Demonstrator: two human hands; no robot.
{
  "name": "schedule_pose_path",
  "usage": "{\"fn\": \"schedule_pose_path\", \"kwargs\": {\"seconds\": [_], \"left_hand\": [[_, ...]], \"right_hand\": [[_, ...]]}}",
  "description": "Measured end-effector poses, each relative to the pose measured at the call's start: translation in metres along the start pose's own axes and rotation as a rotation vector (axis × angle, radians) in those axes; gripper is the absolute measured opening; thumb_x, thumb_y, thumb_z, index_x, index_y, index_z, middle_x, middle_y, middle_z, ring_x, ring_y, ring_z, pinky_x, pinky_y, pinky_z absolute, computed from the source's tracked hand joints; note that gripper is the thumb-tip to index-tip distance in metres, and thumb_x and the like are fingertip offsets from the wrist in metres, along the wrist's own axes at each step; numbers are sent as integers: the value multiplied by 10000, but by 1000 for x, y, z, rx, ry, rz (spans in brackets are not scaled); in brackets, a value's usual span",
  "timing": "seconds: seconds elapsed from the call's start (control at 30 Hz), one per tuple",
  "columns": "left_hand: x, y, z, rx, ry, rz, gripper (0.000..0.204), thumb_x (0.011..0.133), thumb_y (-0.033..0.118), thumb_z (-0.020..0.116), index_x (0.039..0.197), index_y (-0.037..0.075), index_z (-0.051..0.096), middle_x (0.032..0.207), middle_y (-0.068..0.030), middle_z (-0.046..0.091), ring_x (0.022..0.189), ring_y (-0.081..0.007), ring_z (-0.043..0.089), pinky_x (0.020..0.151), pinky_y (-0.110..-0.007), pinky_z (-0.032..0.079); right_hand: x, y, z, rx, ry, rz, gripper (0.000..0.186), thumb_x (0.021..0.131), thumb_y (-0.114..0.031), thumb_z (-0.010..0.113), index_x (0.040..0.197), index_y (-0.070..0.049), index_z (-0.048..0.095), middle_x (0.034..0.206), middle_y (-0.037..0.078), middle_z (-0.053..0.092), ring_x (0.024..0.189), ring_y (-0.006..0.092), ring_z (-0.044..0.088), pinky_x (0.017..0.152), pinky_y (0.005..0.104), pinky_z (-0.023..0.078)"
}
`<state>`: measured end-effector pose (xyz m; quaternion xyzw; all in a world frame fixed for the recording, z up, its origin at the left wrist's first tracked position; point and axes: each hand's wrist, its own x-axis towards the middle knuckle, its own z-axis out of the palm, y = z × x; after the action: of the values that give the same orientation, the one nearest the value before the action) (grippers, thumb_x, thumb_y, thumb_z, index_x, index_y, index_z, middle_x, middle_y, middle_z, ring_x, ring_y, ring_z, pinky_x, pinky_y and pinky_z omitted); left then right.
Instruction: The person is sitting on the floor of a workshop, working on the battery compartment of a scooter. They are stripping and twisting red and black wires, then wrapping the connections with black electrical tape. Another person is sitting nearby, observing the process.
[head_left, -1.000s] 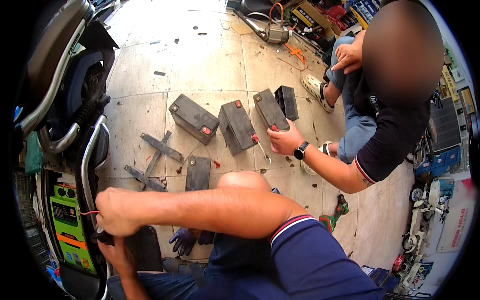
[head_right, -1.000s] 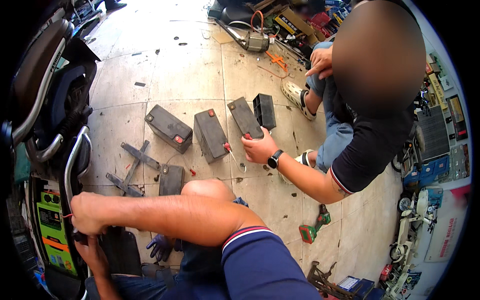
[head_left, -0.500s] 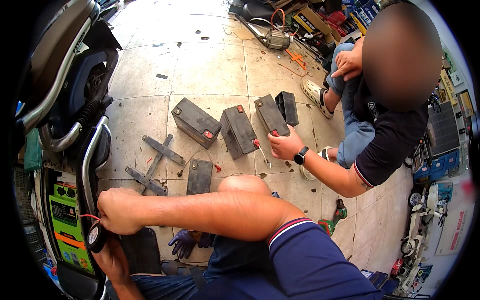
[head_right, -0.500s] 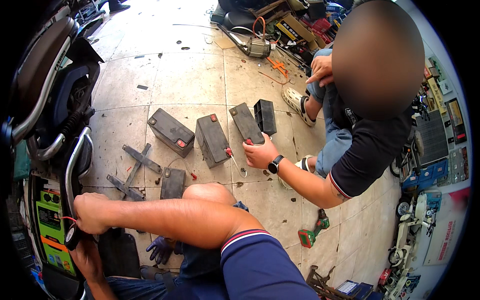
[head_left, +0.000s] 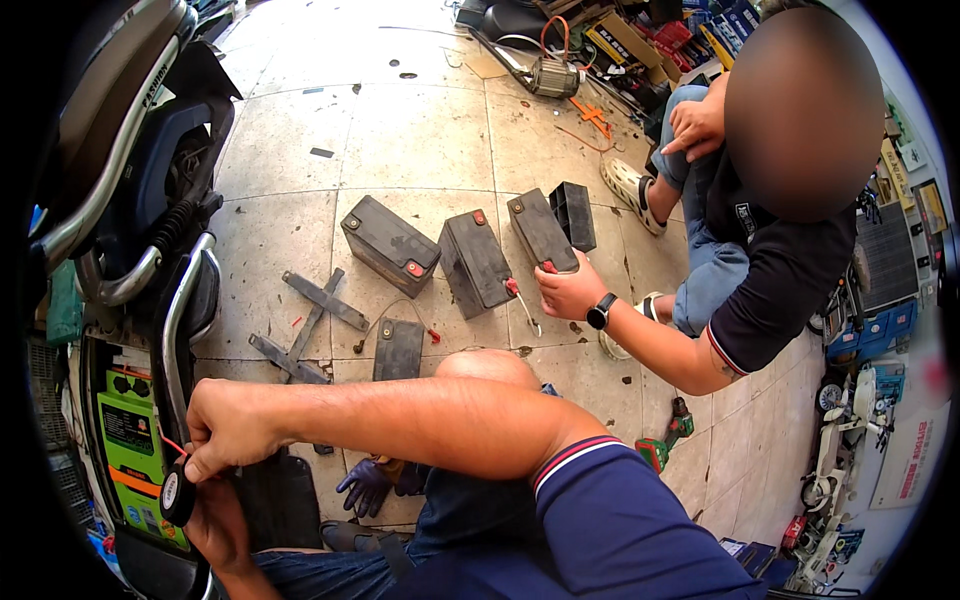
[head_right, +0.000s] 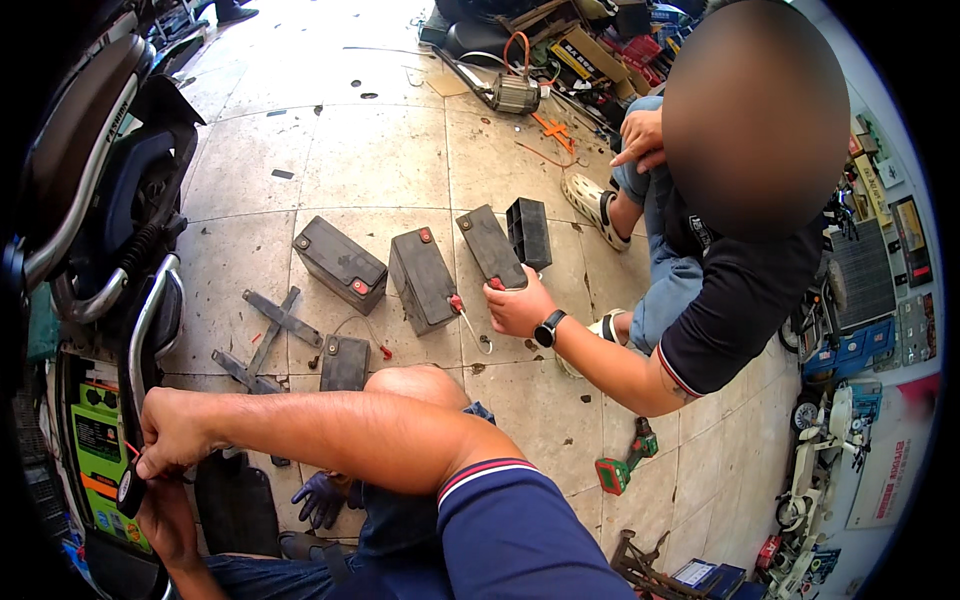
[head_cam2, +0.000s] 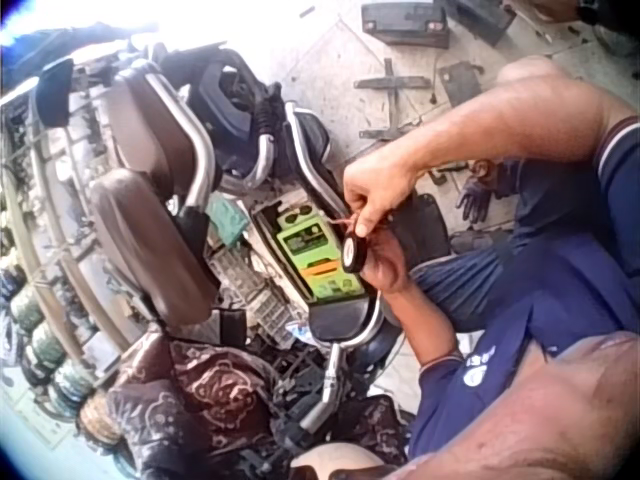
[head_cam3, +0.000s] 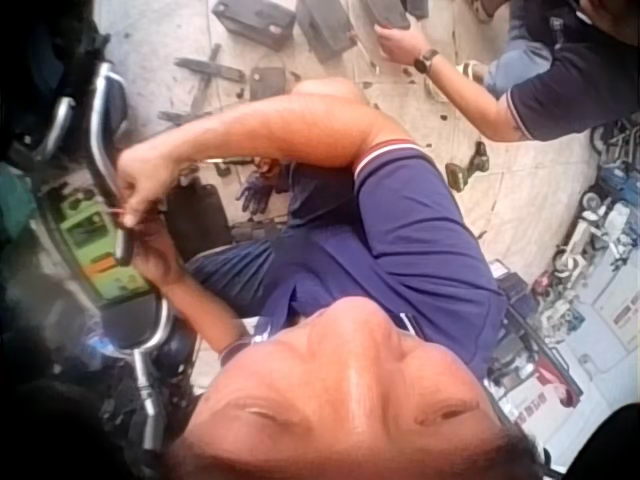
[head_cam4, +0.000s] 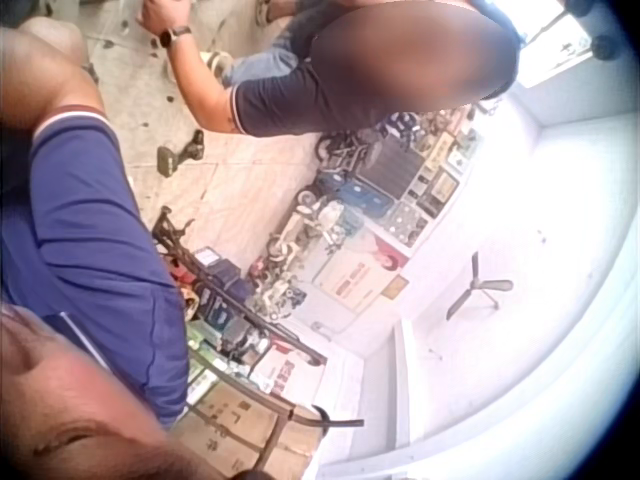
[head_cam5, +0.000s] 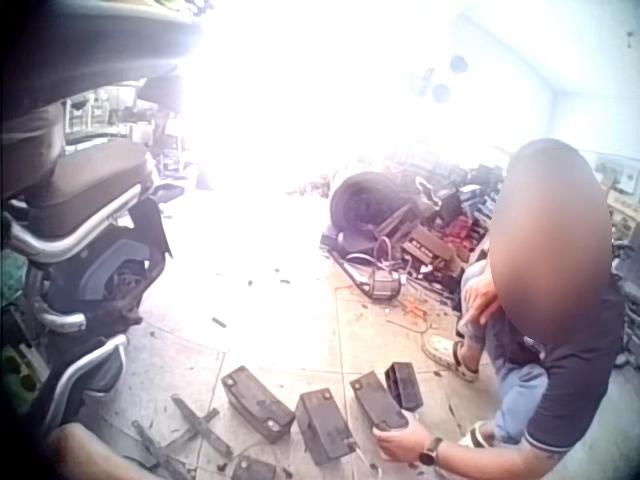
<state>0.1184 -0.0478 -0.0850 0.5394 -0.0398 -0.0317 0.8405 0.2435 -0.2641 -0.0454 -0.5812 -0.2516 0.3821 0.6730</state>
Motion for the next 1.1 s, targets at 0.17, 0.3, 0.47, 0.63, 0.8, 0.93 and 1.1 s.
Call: {"fn": "schedule_pose_path", "kwargs": {"seconds": [0.17, 0.3, 0.47, 0.63, 0.8, 0.93, 1.1], "left_hand": [[0, -2, -4, -12, 6, -9, 526, 1073, 327, 528, 1462, -25, 486, 1472, -119, 526, 1380, -250, 477, 1191, -418, 320], [1, 1, 0, -56, -11, -17, 519, 1049, 300, 585, 1467, 3, 508, 1435, -106, 565, 1343, -245, 522, 1183, -420, 357], [11, -5, 36, -117, 456, -96, 353, 1003, 162, 620, 1319, 3, 617, 1238, -107, 696, 1101, -225, 679, 1040, -399, 522], [22, -14, 34, -160, 462, -230, 235, 1005, 71, 573, 1229, 20, 624, 1093, -125, 728, 992, -231, 718, 1012, -423, 541], [11, -3, 51, -53, 528, -242, 354, 1026, 135, 609, 1340, -3, 520, 1121, -117, 707, 969, -203, 698, 919, -362, 537], [9, 5, 51, -65, 578, -231, 402, 1045, 141, 595, 1388, -31, 476, 1074, -110, 696, 948, -170, 688, 805, -297, 514], [11, 7, 47, -58, 518, -190, 396, 1047, 125, 593, 1390, -35, 478, 1048, -106, 694, 936, -147, 679, 765, -285, 506]], "right_hand": [[-2, -4, -5, -49, 45, 20, 231, 837, -182, 799, 777, 33, 737, 693, 105, 708, 644, 187, 670, 592, 363, 521], [-1, -6, -7, -157, 74, 3, 195, 823, -161, 763, 776, 27, 745, 722, 150, 728, 681, 227, 711, 623, 385, 541], [20, 9, 8, -586, 186, 46, 248, 864, -175, 632, 847, 47, 739, 813, 297, 691, 816, 428, 731, 754, 514, 566], [11, 3, 4, -656, 231, 162, 285, 926, -186, 578, 932, 56, 728, 840, 298, 688, 870, 434, 725, 809, 503, 556], [11, 2, 7, -549, 92, 181, 305, 993, -213, 620, 914, 65, 721, 741, 179, 710, 683, 231, 709, 655, 391, 546], [9, -10, -3, -334, 48, 321, 349, 987, -247, 661, 1034, 94, 723, 774, 141, 726, 683, 187, 707, 682, 365, 566], [2, 20, -3, -440, 135, -76, 507, 900, -177, 750, 1344, 19, 605, 1217, 179, 652, 977, 252, 713, 786, 362, 574]]}}
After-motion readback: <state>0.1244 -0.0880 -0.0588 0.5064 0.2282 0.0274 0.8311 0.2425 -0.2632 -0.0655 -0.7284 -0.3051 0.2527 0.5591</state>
